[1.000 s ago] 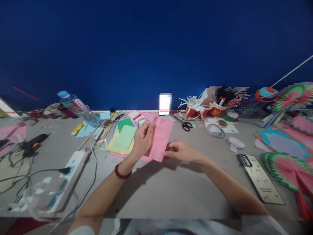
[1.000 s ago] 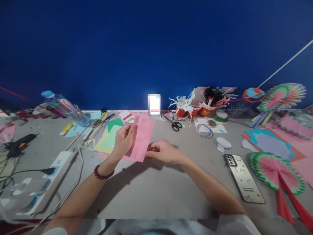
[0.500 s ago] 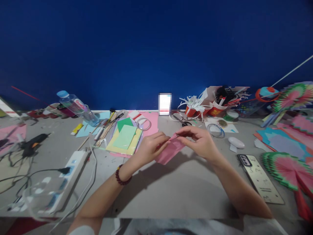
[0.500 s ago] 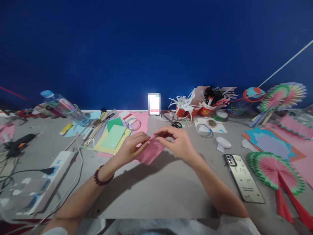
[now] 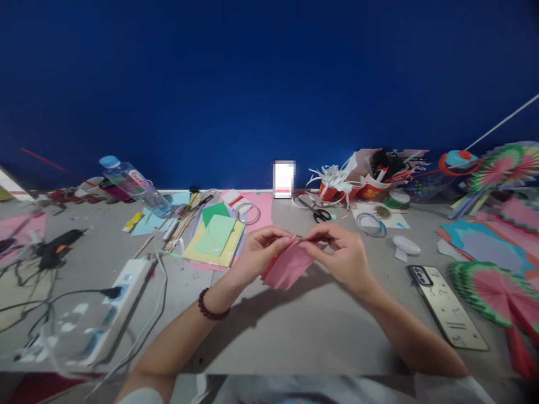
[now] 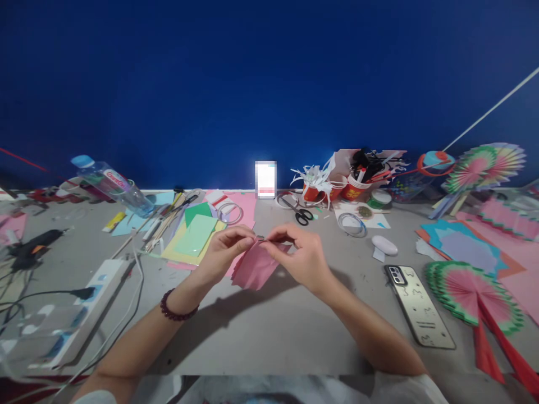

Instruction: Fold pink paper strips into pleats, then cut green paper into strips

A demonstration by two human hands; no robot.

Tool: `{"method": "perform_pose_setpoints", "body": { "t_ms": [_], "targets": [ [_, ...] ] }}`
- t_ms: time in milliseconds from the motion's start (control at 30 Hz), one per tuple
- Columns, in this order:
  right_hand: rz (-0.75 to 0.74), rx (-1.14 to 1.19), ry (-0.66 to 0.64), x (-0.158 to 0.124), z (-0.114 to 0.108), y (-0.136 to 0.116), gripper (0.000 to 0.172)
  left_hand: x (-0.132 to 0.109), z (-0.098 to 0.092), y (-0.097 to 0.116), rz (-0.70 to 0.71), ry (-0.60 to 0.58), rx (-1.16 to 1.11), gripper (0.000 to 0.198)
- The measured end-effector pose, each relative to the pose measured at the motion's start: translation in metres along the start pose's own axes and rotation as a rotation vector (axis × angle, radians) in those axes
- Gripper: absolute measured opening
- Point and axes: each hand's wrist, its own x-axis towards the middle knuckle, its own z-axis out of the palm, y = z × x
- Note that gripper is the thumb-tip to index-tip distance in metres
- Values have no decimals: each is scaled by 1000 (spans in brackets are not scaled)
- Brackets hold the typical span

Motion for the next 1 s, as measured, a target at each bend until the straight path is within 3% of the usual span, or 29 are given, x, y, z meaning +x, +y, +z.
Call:
{"method": "perform_pose_setpoints", "body": {
  "t_ms": [133,367,1000],
  "targets": [
    [76,58,-37,1,1,-3,11,-3,4,2,47,56,90,14],
    [92,121,-67,0,6,-3,7,-8,4,2,332,123,361,5],
    [-55,19,45,-3,6,-7,7,-14,5,7,553,69,501,10]
  ]
}}
